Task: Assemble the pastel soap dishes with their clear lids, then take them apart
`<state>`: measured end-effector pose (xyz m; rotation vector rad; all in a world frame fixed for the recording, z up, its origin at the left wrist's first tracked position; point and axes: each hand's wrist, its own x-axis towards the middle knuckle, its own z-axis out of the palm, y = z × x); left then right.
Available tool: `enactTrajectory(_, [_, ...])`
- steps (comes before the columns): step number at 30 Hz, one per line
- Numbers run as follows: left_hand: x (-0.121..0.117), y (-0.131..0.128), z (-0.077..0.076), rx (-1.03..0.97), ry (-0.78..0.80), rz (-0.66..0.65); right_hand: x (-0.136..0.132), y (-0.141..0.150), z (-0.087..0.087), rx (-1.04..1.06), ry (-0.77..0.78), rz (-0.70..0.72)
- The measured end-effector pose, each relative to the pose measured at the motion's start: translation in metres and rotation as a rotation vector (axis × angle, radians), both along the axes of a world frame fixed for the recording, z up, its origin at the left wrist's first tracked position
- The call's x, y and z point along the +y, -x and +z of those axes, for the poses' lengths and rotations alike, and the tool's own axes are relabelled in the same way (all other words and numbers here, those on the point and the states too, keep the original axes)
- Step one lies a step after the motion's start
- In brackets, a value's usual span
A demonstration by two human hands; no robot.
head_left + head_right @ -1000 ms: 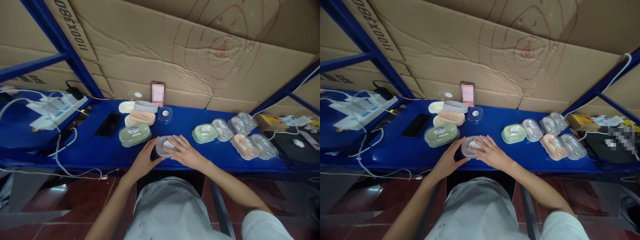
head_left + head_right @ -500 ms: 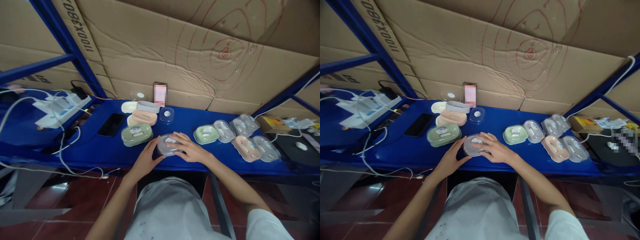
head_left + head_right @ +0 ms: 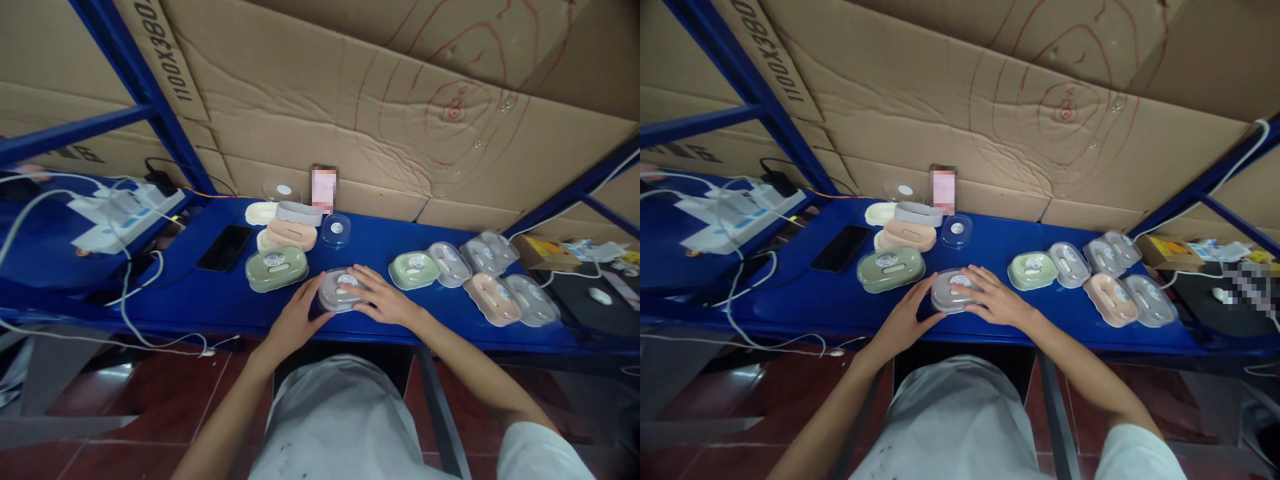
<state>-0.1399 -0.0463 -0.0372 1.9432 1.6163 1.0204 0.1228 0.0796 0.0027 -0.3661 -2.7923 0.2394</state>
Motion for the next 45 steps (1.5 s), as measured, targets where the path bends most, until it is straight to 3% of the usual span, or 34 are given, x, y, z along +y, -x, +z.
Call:
enactTrajectory(4, [0.000, 0.001, 0.002, -0.021, -0.029, -0.010, -0.005, 0.000, 0.002, -0.039, -0.076, 0.016])
enactTrajectory(9, [0.000, 0.002, 0.002, -0.032, -0.039, -0.005, -0.008, 0.003, 0.012, -0.058, -0.049, 0.008])
enactTrajectory(16, [0.000, 0.003, -0.001, -0.030, -0.025, 0.010, -0.006, 0.005, 0.004, -0.054, -0.033, -0.011])
enactTrajectory(21, [0.000, 0.000, -0.001, -0.008, -0.008, 0.013, -0.007, 0.003, 0.008, -0.074, -0.079, -0.013])
enactTrajectory(24, [0.000, -0.003, 0.000, 0.024, 0.012, 0.041, 0.000, -0.001, 0.013, -0.088, -0.132, -0.143])
enactTrajectory(29, [-0.003, -0.008, 0.004, 0.035, -0.045, 0.064, 0.030, 0.004, 0.022, -0.041, -0.234, -0.542])
enactTrajectory(32, [-0.002, -0.006, 0.016, 0.072, -0.156, 0.076, 0.045, 0.027, 0.022, -0.044, -0.220, -0.586])
enactTrajectory(37, [0.026, 0.020, 0.064, 0.333, -0.302, 0.151, 0.050, 0.076, 0.005, -0.138, -0.154, -0.322])
enactTrajectory(41, [0.072, 0.058, 0.099, 0.552, -0.169, 0.201, 0.047, 0.086, 0.001, -0.128, -0.193, -0.347])
enactTrajectory(43, [0.097, 0.077, 0.107, 0.693, 0.041, 0.183, 0.045, 0.080, 0.004, -0.102, -0.234, -0.416])
enactTrajectory(45, [0.119, 0.095, 0.111, 0.728, 0.155, 0.139, 0.043, 0.074, 0.008, -0.084, -0.258, -0.468])
